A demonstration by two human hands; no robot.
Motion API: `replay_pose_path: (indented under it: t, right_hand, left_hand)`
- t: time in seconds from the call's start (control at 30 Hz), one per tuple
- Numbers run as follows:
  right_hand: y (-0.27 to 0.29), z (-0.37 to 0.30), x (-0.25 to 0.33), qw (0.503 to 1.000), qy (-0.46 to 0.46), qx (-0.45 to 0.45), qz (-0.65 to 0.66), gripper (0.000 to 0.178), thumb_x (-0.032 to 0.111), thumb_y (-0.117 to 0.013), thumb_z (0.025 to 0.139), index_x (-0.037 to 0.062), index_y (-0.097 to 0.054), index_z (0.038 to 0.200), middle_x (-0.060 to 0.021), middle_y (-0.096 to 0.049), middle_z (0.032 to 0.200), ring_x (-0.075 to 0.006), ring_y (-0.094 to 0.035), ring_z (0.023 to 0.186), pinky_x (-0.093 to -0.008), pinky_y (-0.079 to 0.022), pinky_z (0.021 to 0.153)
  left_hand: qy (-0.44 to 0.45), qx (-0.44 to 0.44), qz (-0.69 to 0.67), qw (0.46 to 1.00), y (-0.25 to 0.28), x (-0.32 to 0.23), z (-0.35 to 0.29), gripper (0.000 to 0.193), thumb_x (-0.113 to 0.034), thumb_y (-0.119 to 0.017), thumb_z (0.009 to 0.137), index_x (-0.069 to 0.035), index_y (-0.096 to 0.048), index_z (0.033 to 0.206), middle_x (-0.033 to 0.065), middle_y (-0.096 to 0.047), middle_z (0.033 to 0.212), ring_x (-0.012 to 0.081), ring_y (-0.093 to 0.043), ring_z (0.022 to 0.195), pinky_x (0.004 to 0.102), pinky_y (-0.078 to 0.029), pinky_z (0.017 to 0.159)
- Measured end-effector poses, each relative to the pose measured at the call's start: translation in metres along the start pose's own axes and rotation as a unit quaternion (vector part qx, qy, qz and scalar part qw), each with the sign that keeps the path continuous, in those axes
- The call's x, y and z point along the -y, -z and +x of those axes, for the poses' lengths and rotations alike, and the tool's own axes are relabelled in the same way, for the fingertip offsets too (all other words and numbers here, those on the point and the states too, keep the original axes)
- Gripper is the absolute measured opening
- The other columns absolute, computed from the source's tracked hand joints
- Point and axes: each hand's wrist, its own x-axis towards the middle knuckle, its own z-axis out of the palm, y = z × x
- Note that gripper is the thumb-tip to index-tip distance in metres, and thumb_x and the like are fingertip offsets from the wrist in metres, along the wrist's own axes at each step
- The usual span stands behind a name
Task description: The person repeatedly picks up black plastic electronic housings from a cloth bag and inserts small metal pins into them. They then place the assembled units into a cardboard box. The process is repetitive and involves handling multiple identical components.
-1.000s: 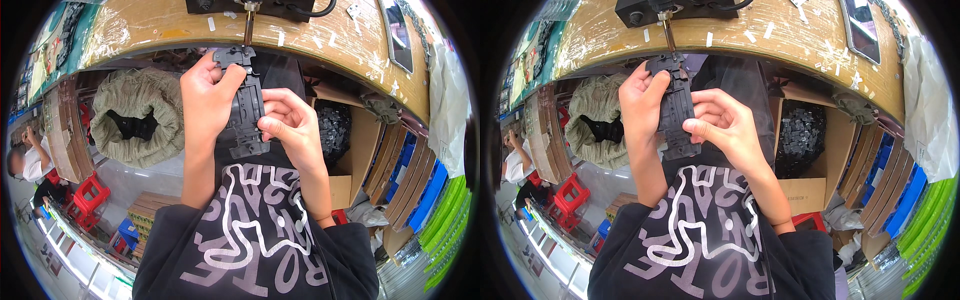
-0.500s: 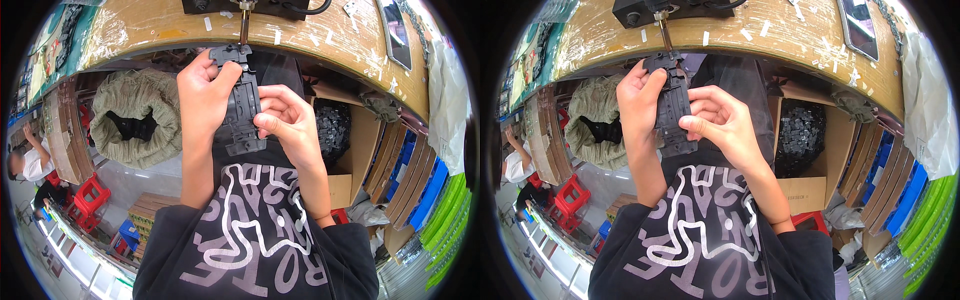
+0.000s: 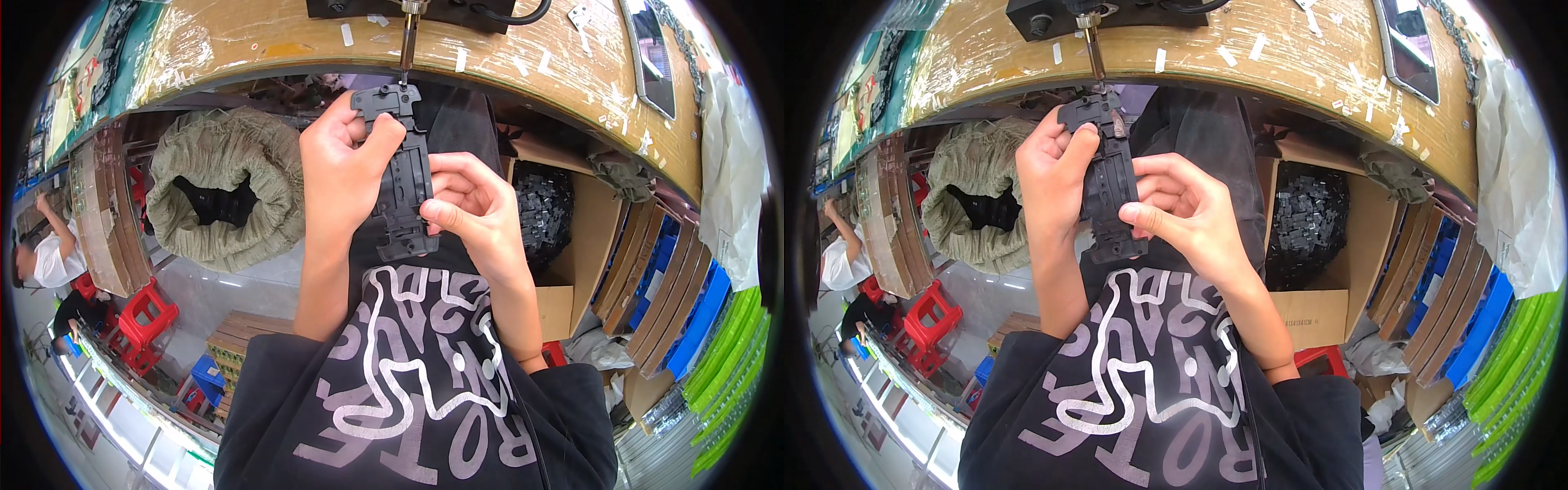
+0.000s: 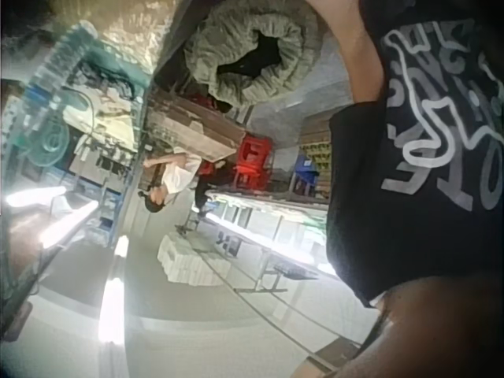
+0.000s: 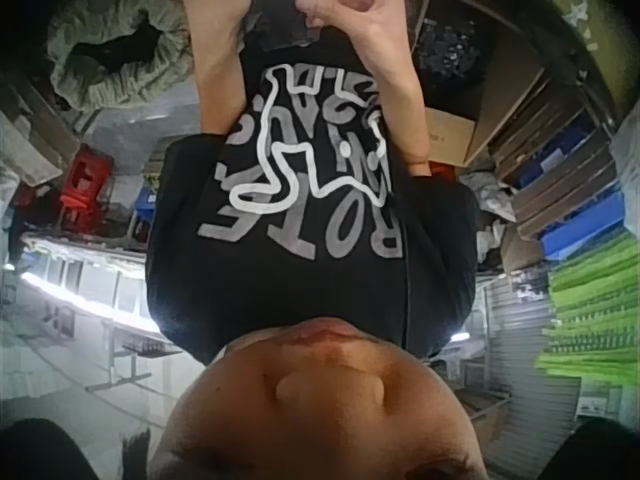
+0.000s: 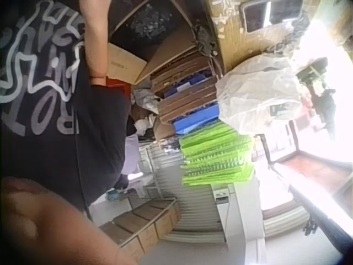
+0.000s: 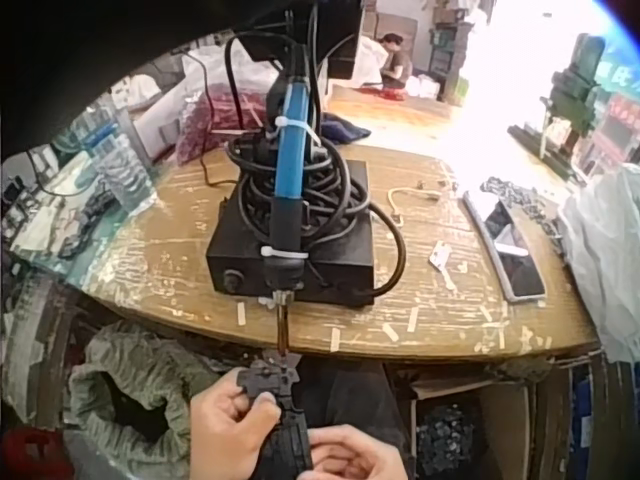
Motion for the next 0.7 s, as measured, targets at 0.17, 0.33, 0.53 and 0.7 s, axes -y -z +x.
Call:
replay_pose_path:
  t: [0.17, 0.33, 0.53, 0.7]
  right_hand:
    - [-0.0004, -0.0002, 0.0047, 1.000, 0.005, 0.006, -0.001, 0.034, -0.001, -0.062, 0.073, -0.0052, -0.047, 0.104, -0.0086, -0.057, 0.079, -0.0112, -0.056, 0.066, -0.0223, -0.046, 0.056]
    - [-0.0008, 0.0014, 0.0033, 1.000, 0.011, -0.001, -0.003, 0.033, -0.002, -0.062, 0.073, -0.0054, -0.048, 0.103, -0.0094, -0.058, 0.079, -0.0114, -0.056, 0.065, -0.0224, -0.046, 0.056]
    - [-0.0003, 0.0045, 0.0024, 1.000, 0.010, 0.001, -0.011, 0.033, -0.001, -0.062, 0.073, -0.0053, -0.048, 0.102, -0.0089, -0.058, 0.079, -0.0109, -0.055, 0.064, -0.0218, -0.045, 0.056]
    - [0.0005, 0.0077, 0.0017, 1.000, 0.009, 0.000, -0.018, 0.032, 0.001, -0.062, 0.073, -0.0050, -0.048, 0.102, -0.0080, -0.058, 0.078, -0.0100, -0.055, 0.063, -0.0210, -0.045, 0.056]
  left_hand:
    - [-0.008, 0.003, 0.006, 1.000, 0.0003, -0.0007, 0.0007, 0.011, 0.000, -0.052, 0.075, 0.003, -0.055, 0.086, -0.0008, -0.056, 0.066, 0.0009, -0.046, 0.056, 0.0166, -0.037, 0.047]
    - [-0.014, 0.007, 0.007, 1.000, 0.0008, -0.0004, 0.0031, 0.010, -0.001, -0.052, 0.075, 0.003, -0.055, 0.084, -0.0011, -0.055, 0.065, 0.0007, -0.045, 0.055, 0.0163, -0.036, 0.046]
    - [-0.015, 0.000, 0.012, 1.000, 0.0009, 0.0002, 0.0055, 0.009, -0.001, -0.052, 0.075, 0.002, -0.054, 0.083, -0.0012, -0.055, 0.063, 0.0006, -0.045, 0.054, 0.0163, -0.035, 0.046]
    - [-0.015, 0.001, 0.026, 1.000, 0.0014, -0.0004, 0.0081, 0.009, -0.001, -0.052, 0.075, 0.002, -0.054, 0.082, -0.0010, -0.055, 0.063, 0.0006, -0.045, 0.054, 0.0166, -0.036, 0.046]
